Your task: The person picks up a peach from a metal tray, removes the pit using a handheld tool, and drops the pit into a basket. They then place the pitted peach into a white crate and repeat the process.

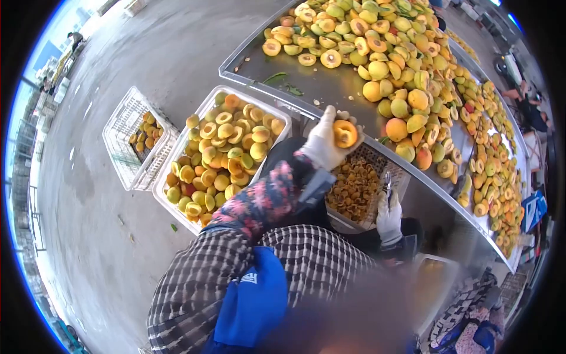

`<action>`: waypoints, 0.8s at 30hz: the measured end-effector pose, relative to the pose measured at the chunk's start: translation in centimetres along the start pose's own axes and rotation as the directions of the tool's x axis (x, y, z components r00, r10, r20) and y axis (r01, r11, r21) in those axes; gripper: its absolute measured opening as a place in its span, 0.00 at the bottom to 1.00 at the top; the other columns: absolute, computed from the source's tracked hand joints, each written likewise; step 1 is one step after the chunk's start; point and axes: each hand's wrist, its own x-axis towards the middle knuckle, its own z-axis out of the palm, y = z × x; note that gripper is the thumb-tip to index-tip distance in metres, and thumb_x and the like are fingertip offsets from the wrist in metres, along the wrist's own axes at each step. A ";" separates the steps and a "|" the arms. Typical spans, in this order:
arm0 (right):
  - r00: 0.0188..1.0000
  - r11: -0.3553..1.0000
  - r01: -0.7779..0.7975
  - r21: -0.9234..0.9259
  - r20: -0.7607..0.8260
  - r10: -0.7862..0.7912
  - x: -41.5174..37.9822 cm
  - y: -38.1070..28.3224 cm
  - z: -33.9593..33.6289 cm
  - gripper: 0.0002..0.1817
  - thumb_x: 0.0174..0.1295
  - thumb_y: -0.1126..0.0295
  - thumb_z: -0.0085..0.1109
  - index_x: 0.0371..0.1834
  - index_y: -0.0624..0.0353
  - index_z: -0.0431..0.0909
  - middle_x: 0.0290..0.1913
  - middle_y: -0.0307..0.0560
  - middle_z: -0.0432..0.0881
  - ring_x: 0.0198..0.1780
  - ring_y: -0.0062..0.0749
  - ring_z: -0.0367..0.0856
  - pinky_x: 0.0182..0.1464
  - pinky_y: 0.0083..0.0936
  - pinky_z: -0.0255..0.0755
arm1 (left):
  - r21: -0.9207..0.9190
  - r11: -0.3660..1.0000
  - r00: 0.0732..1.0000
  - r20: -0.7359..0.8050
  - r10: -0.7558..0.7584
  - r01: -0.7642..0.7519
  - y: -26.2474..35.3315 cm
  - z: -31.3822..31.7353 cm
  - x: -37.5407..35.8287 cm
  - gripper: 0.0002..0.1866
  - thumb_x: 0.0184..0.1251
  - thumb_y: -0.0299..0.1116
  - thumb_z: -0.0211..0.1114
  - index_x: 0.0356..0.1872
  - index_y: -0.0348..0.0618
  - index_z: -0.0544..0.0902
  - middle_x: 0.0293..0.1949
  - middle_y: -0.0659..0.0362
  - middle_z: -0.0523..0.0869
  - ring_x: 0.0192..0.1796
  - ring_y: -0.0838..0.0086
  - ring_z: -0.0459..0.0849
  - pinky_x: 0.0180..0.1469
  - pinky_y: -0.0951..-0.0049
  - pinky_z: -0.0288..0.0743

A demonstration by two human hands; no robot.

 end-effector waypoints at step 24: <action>0.978 0.998 -0.031 0.059 -0.206 0.042 4.6 -2.6 -1.1 0.25 0.61 0.69 0.66 0.58 0.70 0.70 0.44 0.47 0.83 0.43 0.34 0.80 0.47 0.27 0.75 | 0.866 0.275 0.905 0.369 0.212 -0.417 12.2 -4.2 -8.2 0.16 0.73 0.35 0.57 0.57 0.41 0.76 0.48 0.58 0.80 0.51 0.73 0.79 0.49 0.65 0.82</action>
